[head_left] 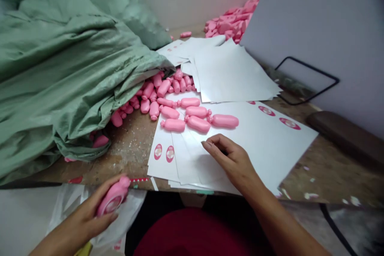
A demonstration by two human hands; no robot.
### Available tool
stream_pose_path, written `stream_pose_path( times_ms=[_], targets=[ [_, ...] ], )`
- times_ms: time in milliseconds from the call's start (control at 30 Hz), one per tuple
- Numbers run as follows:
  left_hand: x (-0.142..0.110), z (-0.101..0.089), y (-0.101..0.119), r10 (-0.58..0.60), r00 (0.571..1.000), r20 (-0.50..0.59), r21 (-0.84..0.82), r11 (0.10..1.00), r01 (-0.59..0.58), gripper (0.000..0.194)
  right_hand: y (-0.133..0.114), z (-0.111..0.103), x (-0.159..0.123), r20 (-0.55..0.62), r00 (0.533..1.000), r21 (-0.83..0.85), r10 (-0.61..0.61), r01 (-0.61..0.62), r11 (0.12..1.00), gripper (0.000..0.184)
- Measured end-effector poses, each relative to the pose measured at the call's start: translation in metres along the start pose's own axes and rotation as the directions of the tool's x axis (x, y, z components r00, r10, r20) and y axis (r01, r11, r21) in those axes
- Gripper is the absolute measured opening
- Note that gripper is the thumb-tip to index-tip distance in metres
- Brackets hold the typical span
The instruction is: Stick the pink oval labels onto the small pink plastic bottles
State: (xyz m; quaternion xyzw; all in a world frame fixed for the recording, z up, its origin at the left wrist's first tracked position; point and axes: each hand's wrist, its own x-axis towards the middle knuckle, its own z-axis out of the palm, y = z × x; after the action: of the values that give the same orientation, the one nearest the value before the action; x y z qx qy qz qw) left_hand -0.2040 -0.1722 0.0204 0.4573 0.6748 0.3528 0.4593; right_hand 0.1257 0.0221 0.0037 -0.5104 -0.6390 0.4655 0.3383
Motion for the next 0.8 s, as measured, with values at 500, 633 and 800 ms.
stream_pose_path(
  times_ms=[500,633,800],
  targets=[
    [0.188,0.133,0.109,0.305,0.913,0.271,0.889,0.284,-0.359,0.046,-0.001,0.040,-0.015,0.377,0.887,-0.475,-0.267,0.433,0.766,0.024],
    [0.192,0.118,0.106,0.335,0.920,0.202,0.887,0.336,-0.317,0.047,0.005,0.047,-0.018,0.471,0.839,-0.533,-0.273,0.517,0.670,0.023],
    [0.170,0.089,0.098,0.398,0.898,-0.186,0.485,0.832,-0.268,0.055,0.009,0.034,-0.020,0.471,0.832,-0.601,-0.293,0.546,0.584,0.025]
  ],
)
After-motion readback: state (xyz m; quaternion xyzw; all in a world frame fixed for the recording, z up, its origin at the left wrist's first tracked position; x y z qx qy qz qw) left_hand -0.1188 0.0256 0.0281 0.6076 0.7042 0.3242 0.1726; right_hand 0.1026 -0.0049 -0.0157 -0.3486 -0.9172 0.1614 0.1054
